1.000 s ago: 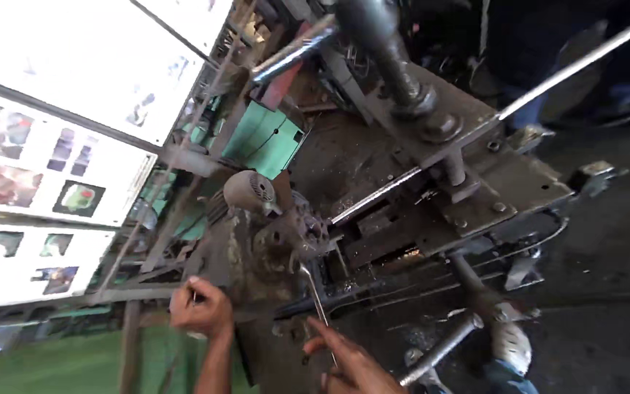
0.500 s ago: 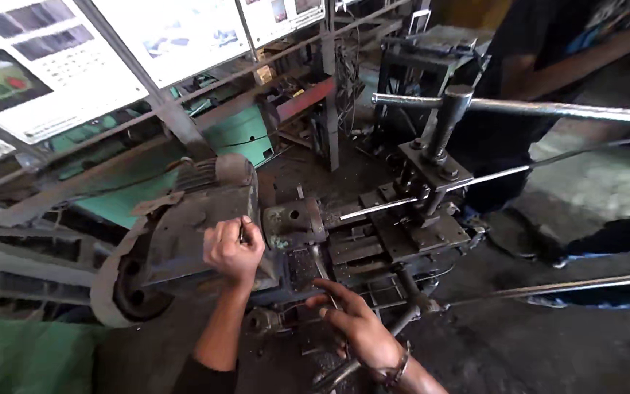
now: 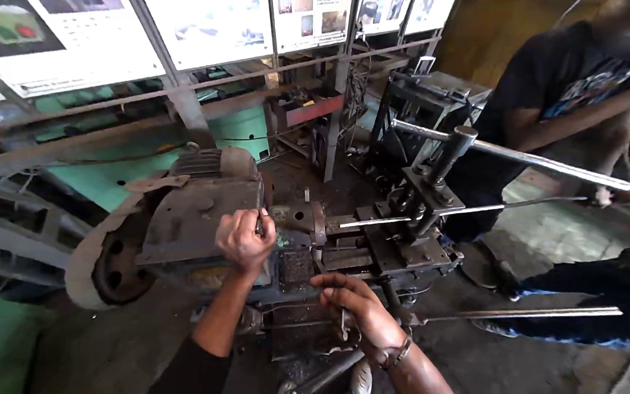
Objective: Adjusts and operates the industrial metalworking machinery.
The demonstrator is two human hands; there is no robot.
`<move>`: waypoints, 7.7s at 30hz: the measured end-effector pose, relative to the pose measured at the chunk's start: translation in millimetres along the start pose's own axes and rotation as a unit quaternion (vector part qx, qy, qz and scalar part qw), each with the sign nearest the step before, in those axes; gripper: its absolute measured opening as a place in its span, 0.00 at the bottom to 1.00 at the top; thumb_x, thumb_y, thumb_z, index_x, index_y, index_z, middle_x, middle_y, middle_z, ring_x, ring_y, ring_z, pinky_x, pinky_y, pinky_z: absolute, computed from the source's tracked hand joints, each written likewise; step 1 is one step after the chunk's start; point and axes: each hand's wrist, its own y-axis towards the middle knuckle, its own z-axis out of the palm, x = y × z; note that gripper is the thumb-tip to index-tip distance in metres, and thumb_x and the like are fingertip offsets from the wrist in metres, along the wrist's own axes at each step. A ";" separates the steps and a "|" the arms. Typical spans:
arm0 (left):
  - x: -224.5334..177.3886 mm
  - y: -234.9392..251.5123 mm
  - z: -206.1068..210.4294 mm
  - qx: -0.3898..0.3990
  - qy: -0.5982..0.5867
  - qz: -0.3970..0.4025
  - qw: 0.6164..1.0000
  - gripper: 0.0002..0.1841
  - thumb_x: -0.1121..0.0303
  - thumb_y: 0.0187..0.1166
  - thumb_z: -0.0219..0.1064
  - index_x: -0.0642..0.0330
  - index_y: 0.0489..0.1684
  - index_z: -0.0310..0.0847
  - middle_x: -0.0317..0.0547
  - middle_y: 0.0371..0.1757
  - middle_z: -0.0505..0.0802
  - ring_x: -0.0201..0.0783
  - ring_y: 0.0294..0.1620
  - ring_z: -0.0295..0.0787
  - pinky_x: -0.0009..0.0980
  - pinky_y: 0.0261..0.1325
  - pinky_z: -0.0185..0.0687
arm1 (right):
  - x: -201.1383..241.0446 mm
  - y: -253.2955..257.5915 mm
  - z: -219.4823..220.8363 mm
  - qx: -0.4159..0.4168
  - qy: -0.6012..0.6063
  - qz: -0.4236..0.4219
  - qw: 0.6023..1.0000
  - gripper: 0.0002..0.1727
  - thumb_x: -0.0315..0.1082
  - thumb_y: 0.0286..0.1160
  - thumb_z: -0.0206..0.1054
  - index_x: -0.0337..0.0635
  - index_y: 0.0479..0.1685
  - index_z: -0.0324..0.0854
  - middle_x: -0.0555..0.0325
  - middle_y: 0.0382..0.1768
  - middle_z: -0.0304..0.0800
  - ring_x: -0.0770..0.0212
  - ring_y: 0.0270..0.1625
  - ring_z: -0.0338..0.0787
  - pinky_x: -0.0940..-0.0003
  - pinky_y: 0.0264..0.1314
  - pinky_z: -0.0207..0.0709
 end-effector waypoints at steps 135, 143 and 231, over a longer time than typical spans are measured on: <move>-4.0 4.9 -6.2 0.057 -0.065 -0.067 0.994 0.14 0.62 0.79 0.68 0.56 0.22 0.90 0.40 0.25 0.89 0.36 0.27 0.86 0.35 0.30 0.81 | 91.7 268.8 -51.0 -0.428 -0.450 -0.157 0.768 0.33 0.64 0.85 0.51 0.50 0.25 0.89 0.55 0.28 0.91 0.51 0.37 0.91 0.41 0.41 0.79; -5.9 10.4 -7.2 0.054 -0.133 -0.091 0.985 0.18 0.66 0.81 0.67 0.59 0.16 0.85 0.39 0.21 0.84 0.32 0.22 0.80 0.29 0.24 0.75 | 106.7 288.0 -58.4 -0.394 -0.413 -0.055 0.819 0.29 0.64 0.82 0.57 0.50 0.35 0.91 0.50 0.37 0.93 0.47 0.45 0.92 0.38 0.46 0.79; -9.1 3.9 3.7 -0.009 -0.022 -0.074 0.997 0.18 0.61 0.79 0.64 0.57 0.16 0.85 0.41 0.23 0.87 0.39 0.27 0.84 0.37 0.29 0.78 | 103.2 264.4 -57.6 -0.391 -0.342 -0.105 0.848 0.33 0.68 0.70 0.68 0.42 0.41 0.89 0.45 0.38 0.90 0.43 0.45 0.89 0.36 0.48 0.81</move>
